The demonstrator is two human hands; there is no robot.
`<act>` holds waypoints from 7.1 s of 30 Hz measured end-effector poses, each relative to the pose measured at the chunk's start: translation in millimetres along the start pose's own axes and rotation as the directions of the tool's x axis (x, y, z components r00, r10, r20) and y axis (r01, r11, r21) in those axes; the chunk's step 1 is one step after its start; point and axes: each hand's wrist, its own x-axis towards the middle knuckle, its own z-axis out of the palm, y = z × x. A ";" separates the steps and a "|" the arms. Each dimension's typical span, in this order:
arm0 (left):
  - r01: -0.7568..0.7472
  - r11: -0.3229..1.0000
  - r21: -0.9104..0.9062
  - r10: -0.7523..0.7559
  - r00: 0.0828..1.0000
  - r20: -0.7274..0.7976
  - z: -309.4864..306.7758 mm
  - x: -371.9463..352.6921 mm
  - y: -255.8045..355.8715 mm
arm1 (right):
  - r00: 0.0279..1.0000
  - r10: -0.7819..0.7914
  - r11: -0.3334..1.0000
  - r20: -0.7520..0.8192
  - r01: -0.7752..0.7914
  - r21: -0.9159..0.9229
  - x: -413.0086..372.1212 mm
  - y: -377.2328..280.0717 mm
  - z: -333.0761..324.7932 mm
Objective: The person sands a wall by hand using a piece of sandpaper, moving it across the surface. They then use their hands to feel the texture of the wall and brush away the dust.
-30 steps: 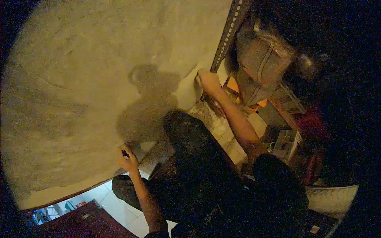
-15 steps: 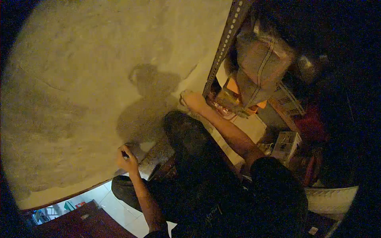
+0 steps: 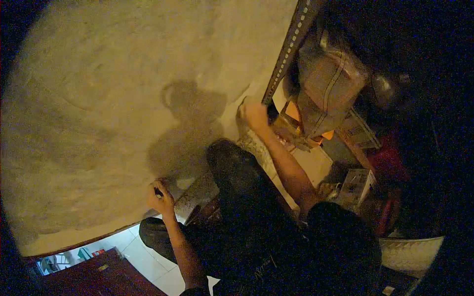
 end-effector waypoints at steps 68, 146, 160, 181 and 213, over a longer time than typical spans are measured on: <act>-0.031 0.998 -0.060 0.027 0.998 -0.051 3.6 0.7 1.9 | 0.996 0.049 0.988 -0.071 -0.059 -0.144 45.1 31.5 -17.6; -0.049 0.991 -0.124 0.043 0.998 -0.044 1.0 3.6 -6.4 | 0.996 -0.016 0.998 0.088 0.022 -0.065 36.8 30.0 -35.3; -0.020 0.999 0.024 0.022 0.997 -0.074 4.9 3.5 3.5 | 0.992 -0.119 0.988 0.049 0.114 0.100 -21.4 -45.2 8.7; 0.001 0.999 -0.041 -0.003 0.999 -0.045 -6.1 3.7 0.4 | 0.989 -0.074 0.993 0.128 0.085 -0.084 47.5 62.1 -33.6; 0.499 0.731 -0.465 -0.119 0.765 0.633 13.5 -10.8 67.8 | 0.802 -0.571 0.558 0.177 0.221 0.800 -88.7 -111.1 -86.8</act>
